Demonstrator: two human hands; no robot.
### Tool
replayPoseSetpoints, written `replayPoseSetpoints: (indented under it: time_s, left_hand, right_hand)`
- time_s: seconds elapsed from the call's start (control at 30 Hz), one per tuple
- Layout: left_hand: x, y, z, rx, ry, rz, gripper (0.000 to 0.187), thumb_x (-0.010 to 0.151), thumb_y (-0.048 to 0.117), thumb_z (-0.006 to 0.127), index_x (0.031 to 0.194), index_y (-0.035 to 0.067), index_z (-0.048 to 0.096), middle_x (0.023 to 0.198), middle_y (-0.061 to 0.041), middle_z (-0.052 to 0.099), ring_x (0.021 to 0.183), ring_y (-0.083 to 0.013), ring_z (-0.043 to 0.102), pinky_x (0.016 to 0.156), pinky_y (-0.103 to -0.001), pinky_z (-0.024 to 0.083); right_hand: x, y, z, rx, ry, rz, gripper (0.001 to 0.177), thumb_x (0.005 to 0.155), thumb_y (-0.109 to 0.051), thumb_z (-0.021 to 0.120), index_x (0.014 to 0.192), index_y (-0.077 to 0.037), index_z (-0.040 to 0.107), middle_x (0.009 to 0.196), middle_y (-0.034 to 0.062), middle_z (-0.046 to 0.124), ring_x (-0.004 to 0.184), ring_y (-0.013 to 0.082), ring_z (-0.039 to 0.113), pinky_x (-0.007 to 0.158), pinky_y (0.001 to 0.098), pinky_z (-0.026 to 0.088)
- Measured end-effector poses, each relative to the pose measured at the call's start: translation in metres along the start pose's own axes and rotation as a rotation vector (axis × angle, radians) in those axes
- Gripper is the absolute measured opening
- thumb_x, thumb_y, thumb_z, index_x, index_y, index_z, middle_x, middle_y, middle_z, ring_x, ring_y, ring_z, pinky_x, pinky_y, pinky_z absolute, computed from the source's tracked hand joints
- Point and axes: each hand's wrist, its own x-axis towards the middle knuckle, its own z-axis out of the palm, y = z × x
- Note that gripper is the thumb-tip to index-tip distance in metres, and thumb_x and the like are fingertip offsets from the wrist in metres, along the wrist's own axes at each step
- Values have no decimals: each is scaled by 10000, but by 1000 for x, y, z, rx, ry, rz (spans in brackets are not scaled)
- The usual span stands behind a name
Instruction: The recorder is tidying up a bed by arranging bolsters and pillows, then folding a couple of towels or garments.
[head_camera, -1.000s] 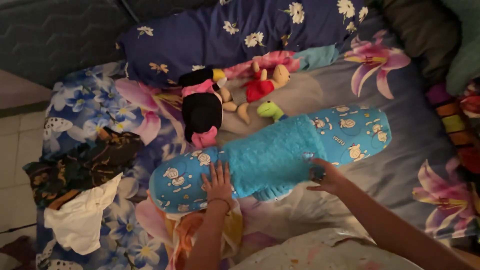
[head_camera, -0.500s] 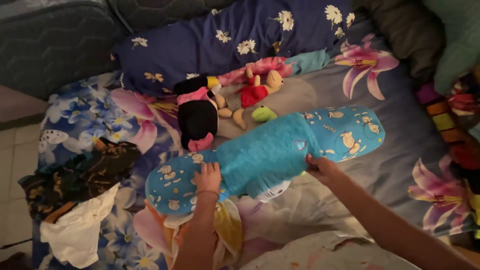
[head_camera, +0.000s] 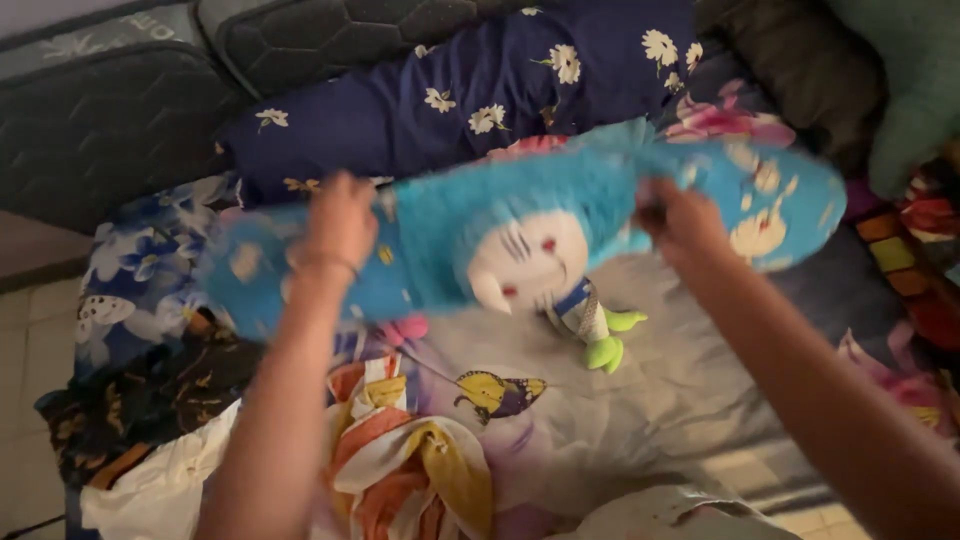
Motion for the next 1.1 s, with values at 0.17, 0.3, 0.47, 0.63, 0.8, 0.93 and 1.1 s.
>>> replayPoseSetpoints:
  time_s: [0.17,0.3,0.47,0.63,0.8,0.93,1.1]
  left_hand:
    - [107,-64,-19,112,270,-17,196,920,76,737,1109,113,699,1193,-190,598,1158,-421,560,951,-562,483]
    - [138,-55,50,90,484,-222,346,983,118,734,1319,163,668,1397,-184,525,1345,-439,462,1110,-575,416]
    - [131,46,65,-177,-325,-606,838,918,688,643,1621,449,255,1710,-20,-77,1443,-625,-199,1067,-896,-1]
    - [108,20,115,82,47,-282,1073,904,775,739,1701,386,134,1696,-13,-230,1389,-564,-328,898,-937,-41]
    - [117,32,70,-32,-396,-377,1318,723,801,761,1708,346,13,1724,-27,-201,1497,-555,-251,1073,-912,-73]
    - [128,26,92,116,-289,-388,1364,685,601,864,1720,320,22,1765,-84,-82,1511,-553,-186,1113,-862,-57]
    - [145,-9,136,650,166,-210,970,897,347,845,1658,274,248,1710,-123,194,1525,-613,-142,1135,-838,-105]
  right_hand:
    - [65,-70,91,41,-237,-156,163,993,-135,699,1077,3,683,923,112,676,807,269,668,723,415,607]
    - [101,-60,147,-76,-349,-162,356,986,-167,737,1268,-17,580,1088,131,665,997,293,667,830,459,643]
    - [154,14,141,-1123,-443,-429,1074,885,-442,827,1637,-222,92,1623,270,96,1485,474,258,1041,583,456]
    - [163,36,128,-1451,-460,-609,1157,870,-474,869,1700,-284,86,1641,384,-2,1498,606,154,1197,622,294]
    - [146,29,141,-1538,-420,-874,1237,699,-364,953,1657,-290,174,1583,379,129,1436,623,249,1188,619,311]
    - [127,28,134,-1538,-312,-991,1149,755,-189,931,1674,-273,247,1611,327,173,1456,572,284,1202,560,341]
    - [81,77,85,-1317,-280,-1116,888,863,-36,808,1599,-104,317,1669,292,218,1557,525,282,1300,532,317]
